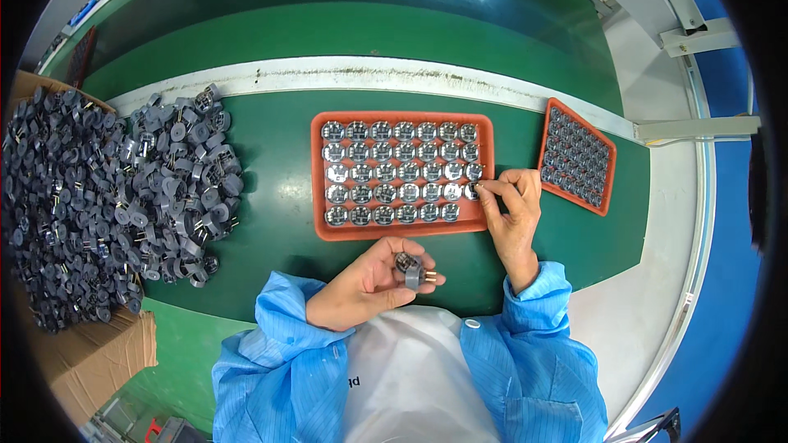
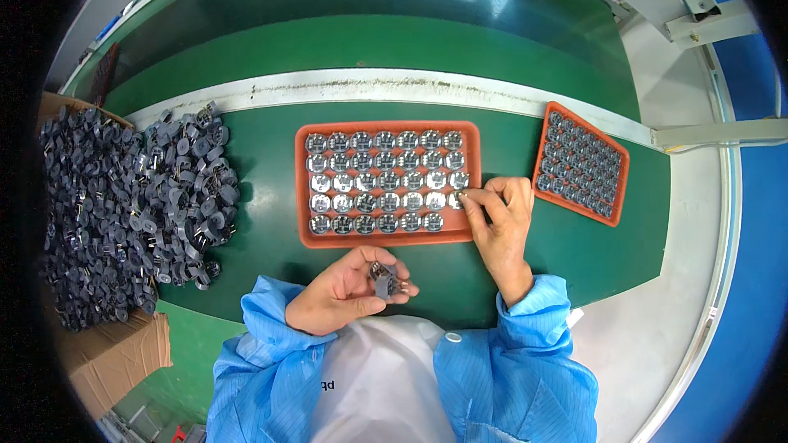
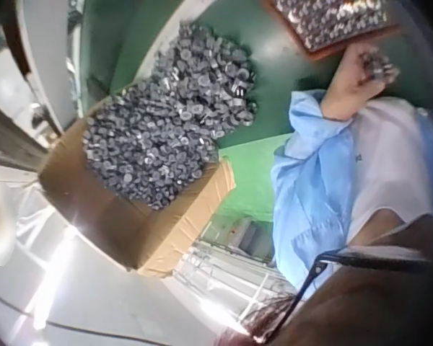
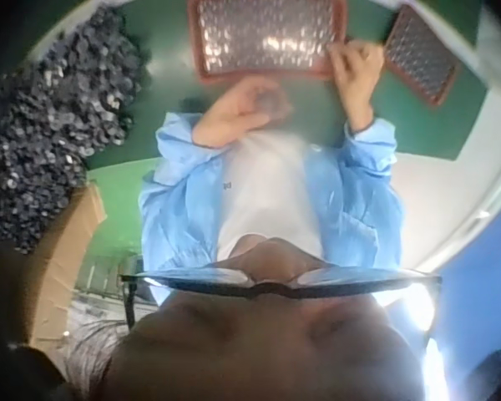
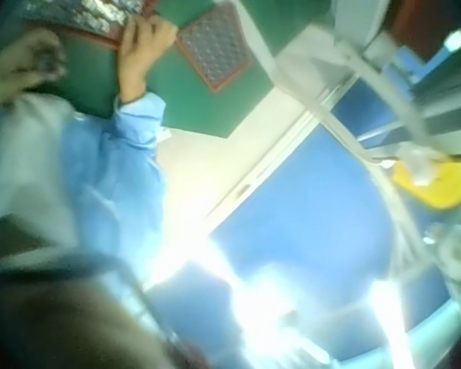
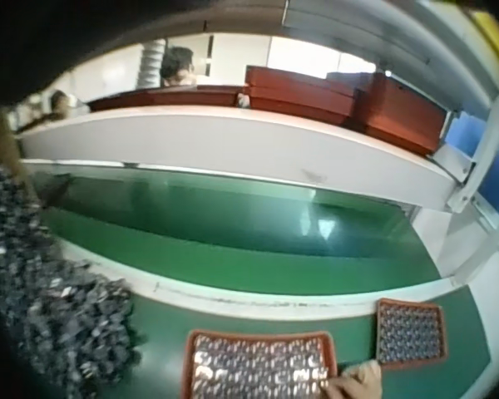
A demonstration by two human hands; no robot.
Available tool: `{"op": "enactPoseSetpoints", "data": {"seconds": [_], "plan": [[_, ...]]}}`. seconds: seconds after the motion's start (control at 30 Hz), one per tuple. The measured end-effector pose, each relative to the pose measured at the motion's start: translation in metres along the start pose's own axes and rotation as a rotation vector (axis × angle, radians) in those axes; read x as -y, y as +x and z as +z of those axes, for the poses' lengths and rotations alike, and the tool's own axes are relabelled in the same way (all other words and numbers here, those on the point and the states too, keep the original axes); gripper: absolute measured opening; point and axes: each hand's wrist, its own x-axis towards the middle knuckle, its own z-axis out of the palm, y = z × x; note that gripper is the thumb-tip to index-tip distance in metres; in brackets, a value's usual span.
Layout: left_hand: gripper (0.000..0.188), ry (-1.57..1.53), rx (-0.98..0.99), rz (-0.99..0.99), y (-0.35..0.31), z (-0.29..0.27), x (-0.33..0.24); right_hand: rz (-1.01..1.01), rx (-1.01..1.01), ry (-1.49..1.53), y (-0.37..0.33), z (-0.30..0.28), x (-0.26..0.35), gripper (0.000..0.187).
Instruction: The person picks small grey components by hand from a large pile in a cardboard box and arranges them neatly in a red sorting tray on a green conveyor belt.
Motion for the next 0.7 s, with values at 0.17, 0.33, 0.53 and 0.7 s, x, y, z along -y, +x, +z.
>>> {"op": "enactPoseSetpoints", "data": {"seconds": [0.17, 0.33, 0.53, 0.7], "plan": [[0.048, 0.215, -0.156, 0.178, 0.002, 0.007, 0.009, -0.043, -0.024, -0.091, 0.004, -0.010, 0.021, 0.029], [0.046, 0.479, -0.298, 0.202, 0.002, 0.004, 0.012, 0.156, 0.408, 0.671, -0.004, -0.033, 0.084, 0.034], [0.059, 1.129, -0.071, 0.519, 0.001, -0.001, 0.007, 0.433, 0.545, 1.010, -0.030, -0.020, 0.089, 0.018], [0.061, 1.066, 0.013, 0.517, 0.000, -0.003, 0.008, 0.612, 0.681, 1.303, -0.034, -0.020, 0.078, 0.009]]}}
